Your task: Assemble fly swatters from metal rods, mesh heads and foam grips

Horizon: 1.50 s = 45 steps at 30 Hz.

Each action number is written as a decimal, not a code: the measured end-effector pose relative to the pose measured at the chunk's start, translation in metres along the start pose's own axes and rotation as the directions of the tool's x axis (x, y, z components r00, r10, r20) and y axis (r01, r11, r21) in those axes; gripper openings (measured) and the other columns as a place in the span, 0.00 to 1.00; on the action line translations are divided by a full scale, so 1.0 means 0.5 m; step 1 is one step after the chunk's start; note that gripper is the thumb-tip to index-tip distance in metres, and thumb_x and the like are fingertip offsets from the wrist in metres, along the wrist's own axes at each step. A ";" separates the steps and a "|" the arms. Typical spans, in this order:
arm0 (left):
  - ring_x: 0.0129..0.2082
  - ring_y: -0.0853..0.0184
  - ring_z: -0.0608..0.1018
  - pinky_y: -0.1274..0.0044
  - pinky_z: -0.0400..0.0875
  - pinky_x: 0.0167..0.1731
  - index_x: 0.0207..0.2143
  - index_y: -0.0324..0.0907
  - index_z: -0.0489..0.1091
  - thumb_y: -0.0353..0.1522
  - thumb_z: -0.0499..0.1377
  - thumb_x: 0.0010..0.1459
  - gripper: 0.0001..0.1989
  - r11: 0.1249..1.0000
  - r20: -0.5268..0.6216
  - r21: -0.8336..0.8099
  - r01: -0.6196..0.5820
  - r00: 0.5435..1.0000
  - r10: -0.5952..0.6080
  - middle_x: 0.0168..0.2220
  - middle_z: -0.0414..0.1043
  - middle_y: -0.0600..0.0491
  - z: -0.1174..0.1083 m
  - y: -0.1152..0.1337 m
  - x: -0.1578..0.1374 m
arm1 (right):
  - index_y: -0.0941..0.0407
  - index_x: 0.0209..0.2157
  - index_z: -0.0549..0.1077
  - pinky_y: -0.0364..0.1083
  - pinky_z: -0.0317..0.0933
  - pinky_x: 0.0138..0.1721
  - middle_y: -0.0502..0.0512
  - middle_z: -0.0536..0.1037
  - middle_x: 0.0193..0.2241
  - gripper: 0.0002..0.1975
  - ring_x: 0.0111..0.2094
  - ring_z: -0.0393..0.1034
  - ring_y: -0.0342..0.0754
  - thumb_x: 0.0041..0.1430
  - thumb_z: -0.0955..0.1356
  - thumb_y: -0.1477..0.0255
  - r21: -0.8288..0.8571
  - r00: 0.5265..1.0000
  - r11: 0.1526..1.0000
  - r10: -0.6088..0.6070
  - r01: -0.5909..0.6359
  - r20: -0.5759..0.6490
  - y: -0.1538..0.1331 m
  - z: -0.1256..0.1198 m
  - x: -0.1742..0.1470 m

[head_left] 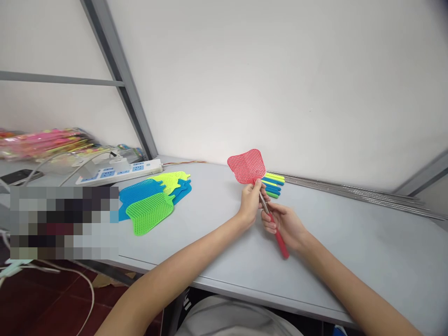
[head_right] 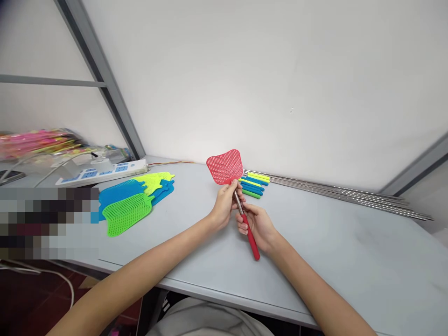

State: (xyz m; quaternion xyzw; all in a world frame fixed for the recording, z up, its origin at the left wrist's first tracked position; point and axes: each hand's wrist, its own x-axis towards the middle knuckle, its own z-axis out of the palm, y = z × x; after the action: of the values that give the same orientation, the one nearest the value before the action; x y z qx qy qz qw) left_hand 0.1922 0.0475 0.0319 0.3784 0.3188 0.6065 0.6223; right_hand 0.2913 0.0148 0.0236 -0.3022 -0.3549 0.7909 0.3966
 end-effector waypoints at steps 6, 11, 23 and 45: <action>0.19 0.74 0.68 0.83 0.63 0.19 0.27 0.37 0.65 0.40 0.49 0.49 0.15 0.998 0.011 -0.055 0.043 0.999 -0.042 0.23 0.65 0.52 -0.007 0.019 0.011 | 0.59 0.35 0.64 0.44 0.57 0.29 0.56 0.67 0.26 0.13 0.26 0.62 0.44 0.52 0.55 0.68 0.067 0.997 0.997 -0.044 0.040 0.058 -0.036 0.014 -0.015; 0.22 0.73 0.69 0.82 0.64 0.23 0.29 0.36 0.66 0.39 0.50 0.50 0.15 0.997 0.027 -0.041 0.060 0.998 -0.059 0.28 0.68 0.49 -0.017 0.029 0.022 | 0.60 0.38 0.64 0.47 0.58 0.33 0.59 0.68 0.29 0.18 0.31 0.63 0.47 0.52 0.54 0.65 0.048 0.998 0.998 -0.030 0.028 0.049 -0.051 0.017 -0.022; 0.21 0.73 0.69 0.79 0.65 0.24 0.30 0.36 0.68 0.37 0.50 0.50 0.14 0.998 -0.048 0.041 -0.037 0.998 0.039 0.30 0.69 0.48 -0.020 0.068 0.034 | 0.57 0.39 0.65 0.43 0.57 0.24 0.58 0.68 0.35 0.15 0.24 0.63 0.43 0.50 0.58 0.67 -0.068 0.999 0.997 -0.023 0.025 0.032 -0.042 0.000 -0.013; 0.34 0.68 0.72 0.75 0.64 0.38 0.44 0.43 0.61 0.42 0.44 0.52 0.20 0.992 0.057 -0.115 -0.056 0.996 0.063 0.44 0.63 0.50 -0.055 0.106 0.060 | 0.57 0.25 0.68 0.37 0.41 0.12 0.48 0.63 0.21 0.14 0.15 0.50 0.34 0.43 0.64 0.60 -0.479 0.957 0.878 -0.155 0.018 -0.247 -0.085 -0.077 -0.007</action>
State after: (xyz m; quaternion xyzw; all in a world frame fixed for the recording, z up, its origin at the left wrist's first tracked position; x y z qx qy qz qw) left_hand 0.1431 0.0788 0.0652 0.3701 0.2532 0.6302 0.6339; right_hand 0.3400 0.0426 0.0367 -0.4810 -0.4906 0.6117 0.3921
